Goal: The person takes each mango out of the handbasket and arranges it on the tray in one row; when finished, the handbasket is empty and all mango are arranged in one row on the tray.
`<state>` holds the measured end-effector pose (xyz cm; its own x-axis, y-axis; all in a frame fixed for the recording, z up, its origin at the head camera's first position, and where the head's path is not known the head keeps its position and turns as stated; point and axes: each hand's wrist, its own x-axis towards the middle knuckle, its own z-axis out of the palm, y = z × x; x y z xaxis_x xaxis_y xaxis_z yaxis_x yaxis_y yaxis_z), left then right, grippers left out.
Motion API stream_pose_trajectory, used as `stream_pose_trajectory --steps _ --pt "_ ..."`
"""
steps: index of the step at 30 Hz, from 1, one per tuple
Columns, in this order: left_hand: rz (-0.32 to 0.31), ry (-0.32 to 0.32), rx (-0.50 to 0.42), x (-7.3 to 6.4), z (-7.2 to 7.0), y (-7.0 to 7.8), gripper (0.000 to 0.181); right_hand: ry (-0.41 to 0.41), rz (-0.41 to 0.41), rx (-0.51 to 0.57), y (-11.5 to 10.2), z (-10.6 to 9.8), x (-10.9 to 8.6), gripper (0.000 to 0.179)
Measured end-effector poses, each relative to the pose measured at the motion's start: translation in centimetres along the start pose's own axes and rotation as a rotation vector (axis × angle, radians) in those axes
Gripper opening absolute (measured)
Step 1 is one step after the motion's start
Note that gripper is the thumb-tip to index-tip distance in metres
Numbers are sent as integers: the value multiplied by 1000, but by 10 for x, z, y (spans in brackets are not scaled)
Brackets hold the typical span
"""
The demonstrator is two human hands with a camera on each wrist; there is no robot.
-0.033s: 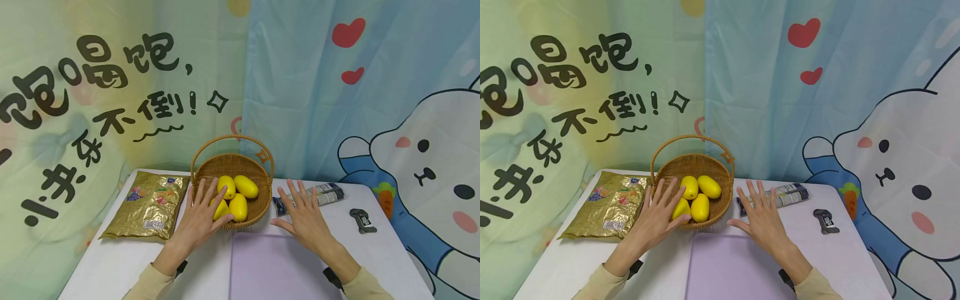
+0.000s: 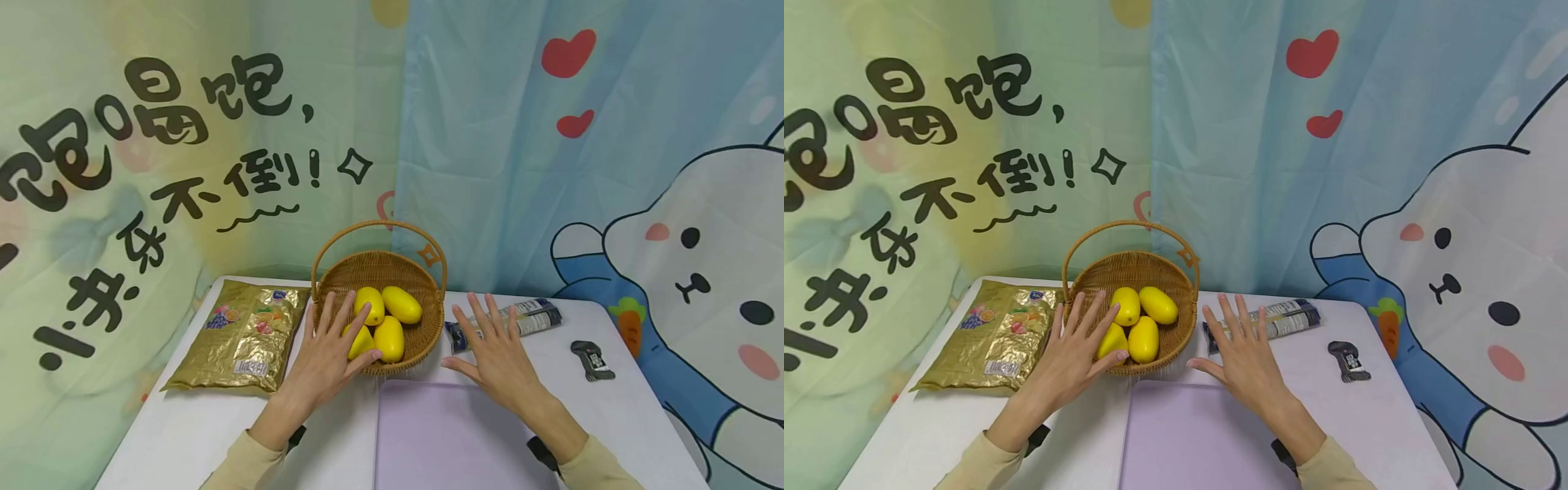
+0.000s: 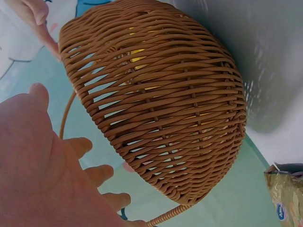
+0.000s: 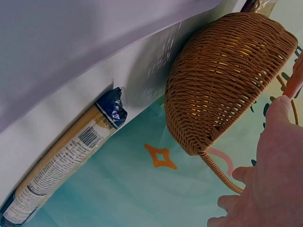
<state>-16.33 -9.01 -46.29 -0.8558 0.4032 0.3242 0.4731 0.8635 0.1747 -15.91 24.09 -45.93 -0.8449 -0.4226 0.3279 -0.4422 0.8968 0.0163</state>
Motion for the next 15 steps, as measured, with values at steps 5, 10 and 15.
stream_pose_trajectory --steps 5,10,15 --pt "-3 7 -15 0 -1 0 79 -6 0 -7 -1 -2 1 93" --pt "-7 8 -34 -1 -2 -1 79 -3 -1 -8 -2 -4 0 93" --pt "-23 10 -65 -2 -4 -3 81 -2 -1 1 -2 -6 0 93"
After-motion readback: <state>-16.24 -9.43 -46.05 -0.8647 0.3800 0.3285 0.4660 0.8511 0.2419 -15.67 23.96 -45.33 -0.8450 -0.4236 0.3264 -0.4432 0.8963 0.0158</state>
